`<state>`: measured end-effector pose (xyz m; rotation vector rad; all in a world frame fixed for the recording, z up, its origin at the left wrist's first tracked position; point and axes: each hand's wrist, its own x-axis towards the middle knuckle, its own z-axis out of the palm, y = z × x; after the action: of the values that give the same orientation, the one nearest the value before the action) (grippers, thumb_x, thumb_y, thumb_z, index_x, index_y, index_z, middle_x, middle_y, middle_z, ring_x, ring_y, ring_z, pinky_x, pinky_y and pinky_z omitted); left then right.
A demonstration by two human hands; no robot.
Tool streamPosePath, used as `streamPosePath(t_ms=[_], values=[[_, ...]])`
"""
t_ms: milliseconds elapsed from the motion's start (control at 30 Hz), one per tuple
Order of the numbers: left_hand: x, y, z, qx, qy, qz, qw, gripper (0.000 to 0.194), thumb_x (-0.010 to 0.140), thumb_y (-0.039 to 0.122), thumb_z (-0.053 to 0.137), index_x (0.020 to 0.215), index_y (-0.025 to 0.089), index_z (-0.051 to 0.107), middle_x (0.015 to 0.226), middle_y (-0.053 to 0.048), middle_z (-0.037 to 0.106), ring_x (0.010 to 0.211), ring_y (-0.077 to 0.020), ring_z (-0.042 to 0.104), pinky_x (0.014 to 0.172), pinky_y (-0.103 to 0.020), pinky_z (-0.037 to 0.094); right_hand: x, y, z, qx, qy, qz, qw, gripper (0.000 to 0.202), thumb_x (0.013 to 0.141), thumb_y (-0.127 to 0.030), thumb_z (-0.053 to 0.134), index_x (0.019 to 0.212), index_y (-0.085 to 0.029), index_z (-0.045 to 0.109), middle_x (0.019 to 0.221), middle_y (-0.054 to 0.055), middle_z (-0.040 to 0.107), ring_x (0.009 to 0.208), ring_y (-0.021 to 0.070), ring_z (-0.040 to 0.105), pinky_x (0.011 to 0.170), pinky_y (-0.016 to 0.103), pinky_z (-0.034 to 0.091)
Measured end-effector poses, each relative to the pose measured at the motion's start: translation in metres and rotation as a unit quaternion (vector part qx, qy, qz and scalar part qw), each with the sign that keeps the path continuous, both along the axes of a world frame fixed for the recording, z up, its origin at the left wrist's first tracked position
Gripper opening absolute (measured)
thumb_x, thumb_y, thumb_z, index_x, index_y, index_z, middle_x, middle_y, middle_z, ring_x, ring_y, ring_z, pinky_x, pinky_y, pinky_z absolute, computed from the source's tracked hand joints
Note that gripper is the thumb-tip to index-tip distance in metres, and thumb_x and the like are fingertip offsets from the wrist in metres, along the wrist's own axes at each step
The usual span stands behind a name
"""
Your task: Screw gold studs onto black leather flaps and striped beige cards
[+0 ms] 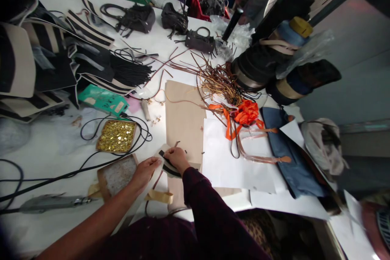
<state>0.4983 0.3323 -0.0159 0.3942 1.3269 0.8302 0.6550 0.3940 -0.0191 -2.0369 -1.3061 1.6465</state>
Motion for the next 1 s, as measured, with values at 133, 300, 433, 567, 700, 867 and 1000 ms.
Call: streamPosePath(t_ms=[133, 300, 433, 567, 700, 867, 1000], values=[[0.000, -0.005, 0.006, -0.020, -0.025, 0.012, 0.999, 0.033, 0.067, 0.045, 0.085, 0.083, 0.017, 0.074, 0.068, 0.001, 0.071, 0.058, -0.0130, 0.060, 0.058, -0.023, 0.046, 0.001, -0.003, 0.001, 0.019, -0.041, -0.004, 0.999, 0.039, 0.069, -0.027, 0.082, 0.105, -0.015, 0.072, 0.090, 0.005, 0.071, 0.079, 0.0182, 0.063, 0.073, 0.028, 0.048], [-0.006, -0.009, 0.020, -0.032, -0.066, -0.001, 0.997, 0.034, 0.067, 0.043, 0.086, 0.083, 0.018, 0.071, 0.067, 0.002, 0.070, 0.055, -0.0122, 0.060, 0.055, -0.022, 0.046, 0.018, -0.003, 0.017, 0.118, -0.123, 0.077, 0.982, 0.068, 0.061, -0.042, 0.091, 0.122, -0.023, 0.068, 0.124, 0.011, 0.064, 0.116, 0.0299, 0.057, 0.099, 0.042, 0.042], [-0.011, -0.013, 0.034, -0.034, -0.100, -0.034, 0.994, 0.034, 0.070, 0.043, 0.085, 0.086, 0.018, 0.070, 0.067, 0.002, 0.070, 0.051, -0.0112, 0.058, 0.053, -0.022, 0.045, 0.032, -0.010, 0.036, 0.103, -0.025, 0.095, 0.990, 0.071, 0.066, -0.043, 0.089, 0.129, -0.023, 0.062, 0.116, 0.008, 0.068, 0.106, 0.0263, 0.062, 0.094, 0.038, 0.046], [-0.014, -0.019, 0.045, -0.029, -0.127, -0.065, 0.989, 0.038, 0.070, 0.046, 0.085, 0.088, 0.017, 0.069, 0.069, 0.000, 0.070, 0.055, -0.0145, 0.063, 0.056, -0.025, 0.048, 0.031, -0.028, 0.055, 0.111, 0.061, 0.062, 0.990, 0.048, 0.075, -0.030, 0.080, 0.119, -0.019, 0.065, 0.098, 0.003, 0.071, 0.085, 0.0196, 0.064, 0.077, 0.029, 0.049], [-0.018, -0.027, 0.057, -0.009, -0.130, -0.090, 0.987, 0.040, 0.071, 0.047, 0.084, 0.092, 0.018, 0.067, 0.074, -0.002, 0.072, 0.060, -0.0163, 0.065, 0.062, -0.029, 0.051, 0.024, -0.046, 0.083, 0.140, 0.044, 0.041, 0.988, 0.028, 0.077, -0.030, 0.077, 0.100, -0.018, 0.067, 0.085, 0.001, 0.069, 0.076, 0.0173, 0.061, 0.069, 0.026, 0.048], [-0.025, -0.043, 0.082, 0.051, -0.089, -0.129, 0.986, 0.039, 0.067, 0.042, 0.087, 0.094, 0.016, 0.074, 0.087, -0.004, 0.075, 0.070, -0.0155, 0.065, 0.067, -0.026, 0.047, 0.060, -0.089, 0.135, 0.144, 0.006, -0.035, 0.989, 0.029, 0.078, -0.039, 0.072, 0.097, -0.018, 0.066, 0.087, 0.003, 0.072, 0.077, 0.0197, 0.064, 0.069, 0.028, 0.051], [-0.040, -0.065, 0.098, 0.096, -0.050, -0.159, 0.981, 0.034, 0.067, 0.043, 0.086, 0.085, 0.016, 0.076, 0.064, 0.002, 0.065, 0.054, -0.0100, 0.048, 0.055, -0.024, 0.035, 0.109, -0.185, 0.167, 0.111, -0.113, -0.093, 0.983, 0.026, 0.079, -0.045, 0.067, 0.091, -0.022, 0.068, 0.083, 0.006, 0.074, 0.081, 0.0270, 0.069, 0.072, 0.036, 0.054]])
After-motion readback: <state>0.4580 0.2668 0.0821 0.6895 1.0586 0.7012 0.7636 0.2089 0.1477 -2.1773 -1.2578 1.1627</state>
